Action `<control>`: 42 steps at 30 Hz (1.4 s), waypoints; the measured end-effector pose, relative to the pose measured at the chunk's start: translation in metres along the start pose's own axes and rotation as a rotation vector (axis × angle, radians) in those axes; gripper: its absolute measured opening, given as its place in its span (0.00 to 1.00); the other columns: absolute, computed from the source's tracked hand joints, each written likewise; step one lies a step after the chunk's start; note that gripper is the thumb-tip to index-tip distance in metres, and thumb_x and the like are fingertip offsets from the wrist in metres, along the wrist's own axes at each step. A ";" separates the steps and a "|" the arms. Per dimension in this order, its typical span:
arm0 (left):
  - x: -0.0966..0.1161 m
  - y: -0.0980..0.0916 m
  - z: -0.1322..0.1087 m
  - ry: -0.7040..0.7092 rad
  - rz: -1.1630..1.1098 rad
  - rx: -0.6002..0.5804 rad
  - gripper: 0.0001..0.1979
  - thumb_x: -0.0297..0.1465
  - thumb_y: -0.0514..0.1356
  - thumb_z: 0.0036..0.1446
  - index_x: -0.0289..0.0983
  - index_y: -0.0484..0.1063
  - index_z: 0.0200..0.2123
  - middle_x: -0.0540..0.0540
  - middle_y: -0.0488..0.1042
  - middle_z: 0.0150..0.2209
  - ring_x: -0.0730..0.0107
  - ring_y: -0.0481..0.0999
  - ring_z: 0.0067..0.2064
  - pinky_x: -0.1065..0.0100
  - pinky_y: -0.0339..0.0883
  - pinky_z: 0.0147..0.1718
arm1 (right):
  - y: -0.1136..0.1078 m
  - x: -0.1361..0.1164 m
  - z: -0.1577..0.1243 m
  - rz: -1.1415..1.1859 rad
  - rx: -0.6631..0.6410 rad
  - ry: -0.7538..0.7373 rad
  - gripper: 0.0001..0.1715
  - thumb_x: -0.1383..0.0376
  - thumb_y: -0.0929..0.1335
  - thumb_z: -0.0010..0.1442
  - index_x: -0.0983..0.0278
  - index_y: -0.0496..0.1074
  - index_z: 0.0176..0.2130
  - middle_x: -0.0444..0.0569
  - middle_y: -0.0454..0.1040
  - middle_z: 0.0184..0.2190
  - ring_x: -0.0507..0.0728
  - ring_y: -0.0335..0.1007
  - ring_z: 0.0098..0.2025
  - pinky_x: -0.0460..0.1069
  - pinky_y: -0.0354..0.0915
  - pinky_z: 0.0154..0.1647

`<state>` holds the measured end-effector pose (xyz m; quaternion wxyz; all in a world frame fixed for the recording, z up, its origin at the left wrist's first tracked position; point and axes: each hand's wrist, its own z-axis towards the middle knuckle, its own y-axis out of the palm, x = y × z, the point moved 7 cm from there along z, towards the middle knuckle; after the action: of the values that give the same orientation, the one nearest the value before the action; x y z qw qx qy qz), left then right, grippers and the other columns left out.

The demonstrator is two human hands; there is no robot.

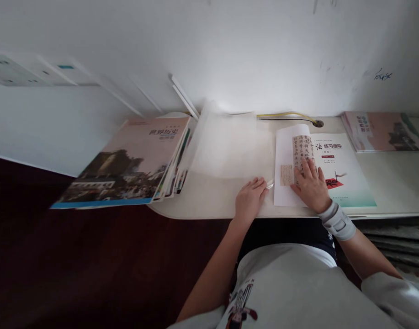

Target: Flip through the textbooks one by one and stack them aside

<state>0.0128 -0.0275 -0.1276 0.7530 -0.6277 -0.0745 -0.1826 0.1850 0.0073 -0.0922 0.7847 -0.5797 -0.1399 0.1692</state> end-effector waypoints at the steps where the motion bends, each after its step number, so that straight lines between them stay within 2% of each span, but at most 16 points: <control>1: 0.000 0.000 0.000 -0.001 -0.007 0.015 0.15 0.32 0.50 0.63 0.39 0.74 0.47 0.44 0.73 0.52 0.65 0.70 0.56 0.60 0.62 0.56 | 0.000 -0.002 0.001 -0.011 -0.006 -0.018 0.25 0.60 0.64 0.59 0.65 0.66 0.55 0.63 0.55 0.63 0.72 0.49 0.64 0.69 0.52 0.58; 5: 0.002 -0.004 -0.001 -0.039 -0.002 0.048 0.15 0.32 0.49 0.64 0.41 0.76 0.42 0.46 0.76 0.49 0.66 0.73 0.51 0.62 0.67 0.49 | 0.004 -0.020 -0.001 0.004 -0.090 -0.204 0.21 0.63 0.60 0.63 0.64 0.68 0.54 0.59 0.63 0.59 0.70 0.53 0.63 0.71 0.45 0.60; 8: 0.005 -0.007 0.000 -0.070 0.067 0.045 0.15 0.32 0.48 0.64 0.41 0.75 0.38 0.47 0.77 0.46 0.65 0.76 0.44 0.65 0.69 0.41 | 0.007 -0.031 -0.005 0.047 -0.149 -0.296 0.25 0.58 0.62 0.63 0.66 0.66 0.56 0.60 0.66 0.57 0.69 0.56 0.61 0.71 0.44 0.61; 10: 0.007 -0.010 0.002 -0.064 0.127 0.051 0.15 0.31 0.47 0.64 0.39 0.74 0.37 0.45 0.77 0.42 0.65 0.76 0.39 0.65 0.68 0.39 | 0.007 -0.033 -0.006 0.052 -0.162 -0.288 0.30 0.54 0.63 0.61 0.68 0.65 0.57 0.62 0.66 0.57 0.70 0.57 0.61 0.71 0.44 0.61; 13: 0.009 -0.013 0.005 -0.048 0.175 0.062 0.17 0.28 0.45 0.64 0.35 0.73 0.35 0.40 0.76 0.39 0.63 0.75 0.40 0.62 0.67 0.42 | 0.006 -0.034 -0.005 0.043 -0.165 -0.270 0.33 0.51 0.64 0.60 0.69 0.65 0.57 0.64 0.65 0.57 0.70 0.58 0.60 0.71 0.46 0.60; 15: 0.007 -0.013 0.007 -0.052 0.168 0.055 0.16 0.29 0.45 0.64 0.34 0.73 0.37 0.38 0.74 0.43 0.60 0.73 0.46 0.60 0.66 0.45 | 0.006 -0.034 -0.004 0.037 -0.162 -0.258 0.34 0.51 0.64 0.60 0.71 0.65 0.57 0.65 0.65 0.57 0.70 0.58 0.60 0.71 0.47 0.60; 17: 0.006 -0.010 0.008 -0.033 0.150 0.027 0.15 0.34 0.48 0.64 0.33 0.71 0.45 0.36 0.70 0.53 0.57 0.68 0.55 0.58 0.62 0.52 | 0.007 -0.034 -0.004 0.035 -0.162 -0.247 0.36 0.50 0.64 0.60 0.72 0.64 0.57 0.67 0.64 0.57 0.71 0.58 0.60 0.71 0.47 0.59; 19: 0.006 -0.004 0.009 0.000 0.138 -0.031 0.22 0.38 0.51 0.62 0.30 0.65 0.53 0.34 0.62 0.60 0.55 0.60 0.62 0.55 0.56 0.58 | 0.008 -0.035 -0.004 0.042 -0.164 -0.241 0.36 0.49 0.63 0.60 0.72 0.64 0.57 0.68 0.63 0.57 0.71 0.58 0.60 0.71 0.47 0.59; 21: 0.004 0.002 0.009 0.014 0.122 -0.089 0.26 0.39 0.51 0.62 0.28 0.61 0.58 0.34 0.58 0.62 0.55 0.55 0.64 0.53 0.51 0.61 | 0.008 -0.035 -0.004 0.048 -0.162 -0.236 0.36 0.49 0.63 0.60 0.72 0.64 0.57 0.67 0.63 0.57 0.71 0.58 0.60 0.70 0.47 0.59; 24: 0.000 0.005 0.008 -0.005 0.070 -0.089 0.21 0.35 0.49 0.64 0.33 0.64 0.57 0.40 0.63 0.60 0.59 0.58 0.64 0.54 0.51 0.61 | 0.009 -0.036 -0.005 0.049 -0.172 -0.230 0.37 0.49 0.62 0.60 0.73 0.63 0.58 0.68 0.63 0.58 0.70 0.58 0.60 0.70 0.47 0.60; 29: 0.001 -0.001 0.008 0.009 -0.006 0.004 0.16 0.31 0.48 0.64 0.38 0.73 0.49 0.44 0.72 0.53 0.64 0.67 0.58 0.57 0.59 0.58 | 0.011 -0.035 -0.006 0.045 -0.180 -0.219 0.37 0.49 0.62 0.61 0.72 0.63 0.58 0.67 0.61 0.59 0.70 0.57 0.61 0.70 0.46 0.60; 31: 0.002 -0.004 0.009 0.002 -0.031 0.022 0.16 0.30 0.49 0.63 0.39 0.75 0.45 0.45 0.74 0.52 0.65 0.70 0.56 0.61 0.63 0.55 | 0.012 -0.034 -0.006 0.047 -0.170 -0.219 0.37 0.49 0.61 0.61 0.72 0.62 0.59 0.67 0.61 0.59 0.70 0.57 0.61 0.70 0.45 0.60; 34: -0.001 -0.006 0.010 -0.082 -0.020 -0.001 0.15 0.31 0.48 0.63 0.41 0.75 0.42 0.48 0.75 0.51 0.65 0.75 0.49 0.64 0.68 0.47 | 0.017 -0.032 -0.006 0.042 -0.164 -0.197 0.37 0.49 0.60 0.62 0.72 0.61 0.59 0.66 0.60 0.60 0.70 0.56 0.62 0.69 0.45 0.61; 37: -0.005 -0.007 0.010 -0.158 -0.006 -0.019 0.16 0.32 0.47 0.64 0.41 0.74 0.41 0.49 0.74 0.51 0.66 0.76 0.43 0.65 0.67 0.42 | 0.021 -0.030 -0.005 0.029 -0.165 -0.139 0.37 0.50 0.58 0.63 0.73 0.60 0.60 0.66 0.59 0.61 0.70 0.54 0.62 0.69 0.45 0.61; 42: -0.006 -0.006 0.010 -0.173 -0.031 -0.008 0.14 0.33 0.48 0.64 0.41 0.73 0.41 0.50 0.74 0.51 0.65 0.76 0.43 0.67 0.66 0.41 | 0.021 -0.036 -0.005 0.020 -0.175 -0.097 0.37 0.51 0.59 0.63 0.75 0.59 0.61 0.68 0.57 0.61 0.71 0.54 0.62 0.70 0.45 0.60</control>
<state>0.0058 -0.0176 -0.1221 0.7382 -0.6431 -0.1483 -0.1396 0.1528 -0.0066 -0.1144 0.7217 -0.6384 -0.1863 0.1920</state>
